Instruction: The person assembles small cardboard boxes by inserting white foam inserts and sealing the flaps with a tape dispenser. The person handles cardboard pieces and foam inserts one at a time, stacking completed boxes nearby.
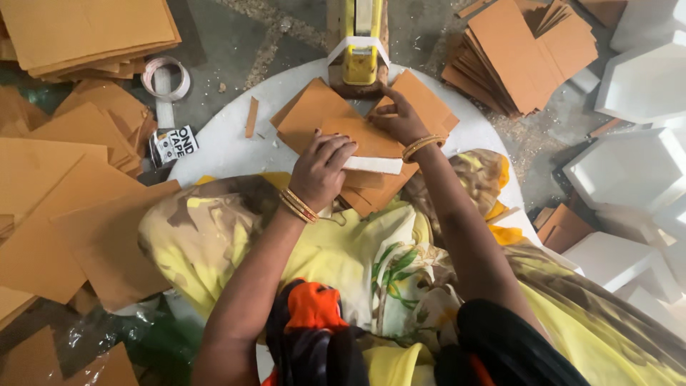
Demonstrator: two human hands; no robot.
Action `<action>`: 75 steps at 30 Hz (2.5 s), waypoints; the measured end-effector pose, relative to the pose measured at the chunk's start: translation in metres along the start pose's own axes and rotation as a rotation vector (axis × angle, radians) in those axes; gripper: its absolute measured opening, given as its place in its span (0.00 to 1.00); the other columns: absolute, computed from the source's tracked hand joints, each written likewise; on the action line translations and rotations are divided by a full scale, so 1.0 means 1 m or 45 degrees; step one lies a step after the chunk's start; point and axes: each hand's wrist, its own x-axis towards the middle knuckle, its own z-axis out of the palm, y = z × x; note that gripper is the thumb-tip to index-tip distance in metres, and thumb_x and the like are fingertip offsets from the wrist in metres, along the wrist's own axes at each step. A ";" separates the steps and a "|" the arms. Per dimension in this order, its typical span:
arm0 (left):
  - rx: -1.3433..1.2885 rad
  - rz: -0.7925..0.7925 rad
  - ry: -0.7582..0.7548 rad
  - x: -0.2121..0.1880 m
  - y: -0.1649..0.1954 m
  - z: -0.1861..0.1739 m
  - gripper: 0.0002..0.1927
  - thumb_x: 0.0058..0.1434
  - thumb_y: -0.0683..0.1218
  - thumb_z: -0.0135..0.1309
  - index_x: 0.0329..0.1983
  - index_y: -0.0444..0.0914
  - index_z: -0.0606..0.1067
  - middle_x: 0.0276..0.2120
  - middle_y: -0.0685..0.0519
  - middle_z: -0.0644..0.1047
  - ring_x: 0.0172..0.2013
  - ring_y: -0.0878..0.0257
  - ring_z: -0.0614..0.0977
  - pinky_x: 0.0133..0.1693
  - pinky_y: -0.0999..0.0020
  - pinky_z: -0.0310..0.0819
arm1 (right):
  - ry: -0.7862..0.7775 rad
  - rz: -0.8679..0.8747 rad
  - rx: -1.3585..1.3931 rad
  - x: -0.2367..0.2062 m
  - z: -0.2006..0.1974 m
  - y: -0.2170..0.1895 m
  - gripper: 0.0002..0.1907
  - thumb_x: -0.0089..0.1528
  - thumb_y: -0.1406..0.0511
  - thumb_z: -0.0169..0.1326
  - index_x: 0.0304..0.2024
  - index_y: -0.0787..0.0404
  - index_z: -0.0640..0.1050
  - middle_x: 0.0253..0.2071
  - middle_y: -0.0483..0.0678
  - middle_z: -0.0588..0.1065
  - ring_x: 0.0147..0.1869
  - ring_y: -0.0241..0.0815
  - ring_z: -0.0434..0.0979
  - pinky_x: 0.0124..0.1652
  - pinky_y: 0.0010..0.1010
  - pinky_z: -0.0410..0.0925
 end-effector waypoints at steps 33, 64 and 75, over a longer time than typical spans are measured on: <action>-0.029 -0.618 0.255 0.020 -0.021 -0.040 0.26 0.54 0.44 0.68 0.56 0.38 0.75 0.46 0.40 0.76 0.47 0.42 0.77 0.46 0.54 0.74 | 0.473 -0.783 -1.038 -0.114 0.001 -0.097 0.29 0.59 0.64 0.67 0.61 0.63 0.73 0.53 0.52 0.76 0.54 0.55 0.74 0.52 0.41 0.69; -1.769 -1.130 0.460 0.004 -0.028 0.029 0.18 0.65 0.41 0.58 0.58 0.38 0.72 0.41 0.55 0.78 0.44 0.69 0.79 0.51 0.73 0.73 | 0.227 -0.487 -0.361 -0.026 -0.008 -0.107 0.15 0.69 0.59 0.54 0.52 0.62 0.79 0.40 0.43 0.79 0.35 0.31 0.77 0.34 0.26 0.70; -1.826 -1.184 0.306 0.013 -0.025 0.034 0.16 0.65 0.41 0.57 0.56 0.39 0.73 0.42 0.55 0.77 0.45 0.69 0.78 0.51 0.72 0.73 | 0.189 -0.234 -0.210 0.045 0.001 -0.102 0.12 0.66 0.60 0.56 0.41 0.64 0.82 0.30 0.38 0.78 0.31 0.28 0.73 0.30 0.23 0.68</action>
